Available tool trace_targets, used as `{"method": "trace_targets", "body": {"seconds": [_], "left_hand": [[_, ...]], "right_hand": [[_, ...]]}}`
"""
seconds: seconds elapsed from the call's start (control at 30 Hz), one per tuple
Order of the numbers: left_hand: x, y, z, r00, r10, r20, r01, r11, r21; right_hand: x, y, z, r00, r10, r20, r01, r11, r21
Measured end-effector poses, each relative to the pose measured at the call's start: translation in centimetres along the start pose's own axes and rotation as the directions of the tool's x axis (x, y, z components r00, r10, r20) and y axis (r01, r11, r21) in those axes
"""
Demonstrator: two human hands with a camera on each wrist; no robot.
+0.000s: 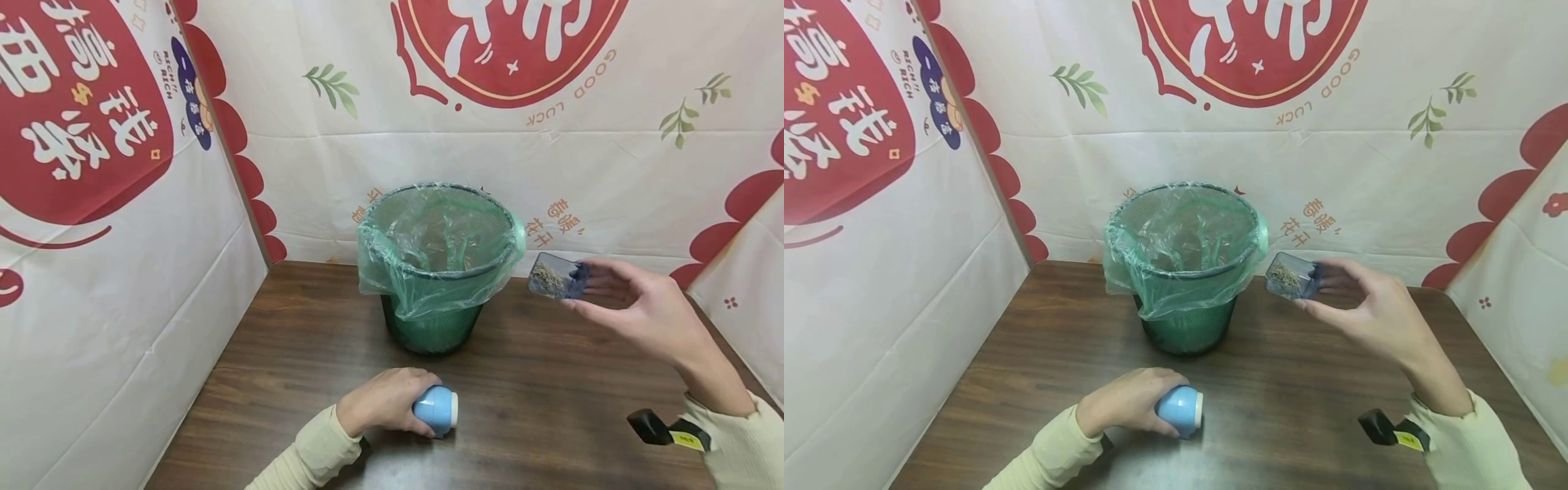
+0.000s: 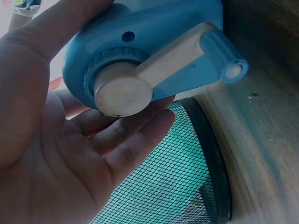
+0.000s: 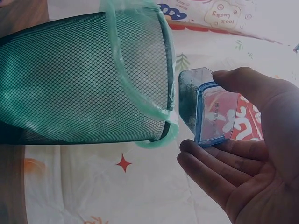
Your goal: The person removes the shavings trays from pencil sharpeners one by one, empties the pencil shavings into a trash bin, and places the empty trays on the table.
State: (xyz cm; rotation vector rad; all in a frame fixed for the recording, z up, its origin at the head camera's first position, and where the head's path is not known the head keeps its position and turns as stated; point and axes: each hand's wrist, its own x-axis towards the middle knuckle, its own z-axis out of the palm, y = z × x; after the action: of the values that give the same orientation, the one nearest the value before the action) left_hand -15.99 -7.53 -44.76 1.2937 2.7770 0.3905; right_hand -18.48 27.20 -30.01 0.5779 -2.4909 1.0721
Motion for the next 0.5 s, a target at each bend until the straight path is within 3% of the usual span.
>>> {"method": "trace_targets", "body": {"seconds": [0.5], "left_hand": [[-0.1, 0.1, -0.2, 1.0, -0.01, 0.021, 0.011, 0.999, -0.04]], "right_hand": [[2.9, -2.3, 0.2, 1.0, -0.013, 0.025, 0.013, 1.0, -0.004]]}}
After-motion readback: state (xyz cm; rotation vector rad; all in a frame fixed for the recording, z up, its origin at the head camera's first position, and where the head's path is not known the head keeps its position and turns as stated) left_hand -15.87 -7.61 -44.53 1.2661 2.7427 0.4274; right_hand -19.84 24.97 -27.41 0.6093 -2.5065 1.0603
